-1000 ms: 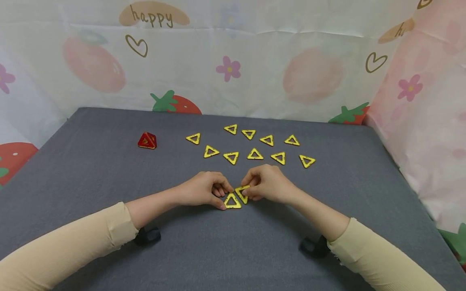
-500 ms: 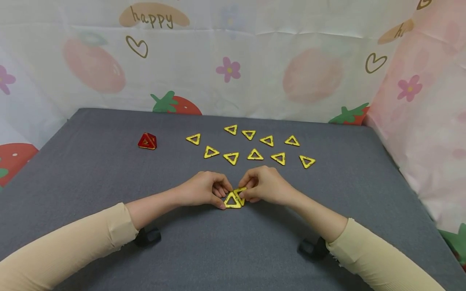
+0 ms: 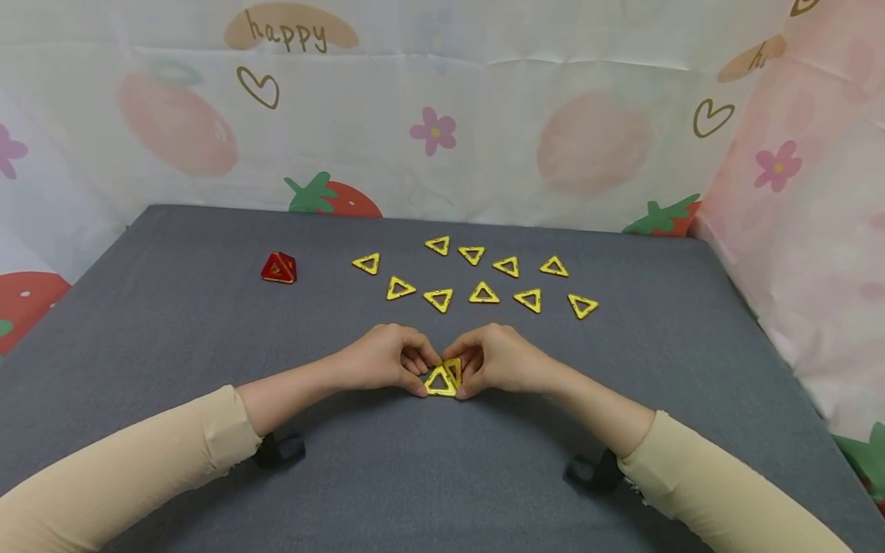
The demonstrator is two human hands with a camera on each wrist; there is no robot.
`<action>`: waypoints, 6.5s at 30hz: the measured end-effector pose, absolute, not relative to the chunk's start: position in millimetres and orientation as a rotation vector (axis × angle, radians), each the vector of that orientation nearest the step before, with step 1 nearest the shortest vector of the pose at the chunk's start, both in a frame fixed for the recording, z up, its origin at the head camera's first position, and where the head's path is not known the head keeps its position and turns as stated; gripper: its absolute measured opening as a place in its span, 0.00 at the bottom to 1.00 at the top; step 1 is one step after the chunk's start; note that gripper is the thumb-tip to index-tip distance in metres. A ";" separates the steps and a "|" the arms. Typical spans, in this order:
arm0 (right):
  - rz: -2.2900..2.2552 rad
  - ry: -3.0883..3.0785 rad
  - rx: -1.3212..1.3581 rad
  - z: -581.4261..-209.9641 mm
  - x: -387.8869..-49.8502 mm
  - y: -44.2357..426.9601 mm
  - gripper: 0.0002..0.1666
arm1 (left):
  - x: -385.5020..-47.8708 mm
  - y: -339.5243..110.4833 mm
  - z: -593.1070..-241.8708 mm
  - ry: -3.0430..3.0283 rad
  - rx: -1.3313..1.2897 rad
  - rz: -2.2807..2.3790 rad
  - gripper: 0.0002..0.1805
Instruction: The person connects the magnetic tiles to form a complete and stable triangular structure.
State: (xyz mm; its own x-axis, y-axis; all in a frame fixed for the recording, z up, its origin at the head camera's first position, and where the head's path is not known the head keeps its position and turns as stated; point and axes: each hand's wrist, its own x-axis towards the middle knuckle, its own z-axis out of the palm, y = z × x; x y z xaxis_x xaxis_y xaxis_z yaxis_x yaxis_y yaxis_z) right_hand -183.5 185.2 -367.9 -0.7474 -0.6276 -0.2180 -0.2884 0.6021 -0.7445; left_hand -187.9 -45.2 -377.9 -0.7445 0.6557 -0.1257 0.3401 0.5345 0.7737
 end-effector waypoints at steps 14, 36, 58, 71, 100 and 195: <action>-0.884 2.415 -0.841 -370.8 -181.9 181.3 0.27 | -187.8 -45.8 -376.6 2.384 0.757 1.070 0.19; -0.888 2.408 -0.883 -372.2 -182.8 182.9 0.26 | -188.6 -48.0 -372.0 2.377 0.774 1.097 0.16; -0.882 2.416 -0.859 -370.4 -181.1 183.2 0.26 | -249.1 -87.5 -355.5 2.748 0.374 1.361 0.16; -0.879 2.413 -0.880 -370.0 -180.3 184.1 0.27 | -292.8 -97.8 -354.7 2.808 0.194 1.223 0.23; -0.877 2.413 -0.898 -371.0 -181.1 184.8 0.27 | -306.5 -105.4 -370.3 2.782 0.288 0.855 0.27; -0.848 2.437 -0.874 -370.8 -182.0 182.4 0.25 | -180.8 -50.0 -364.2 2.484 0.562 1.197 0.06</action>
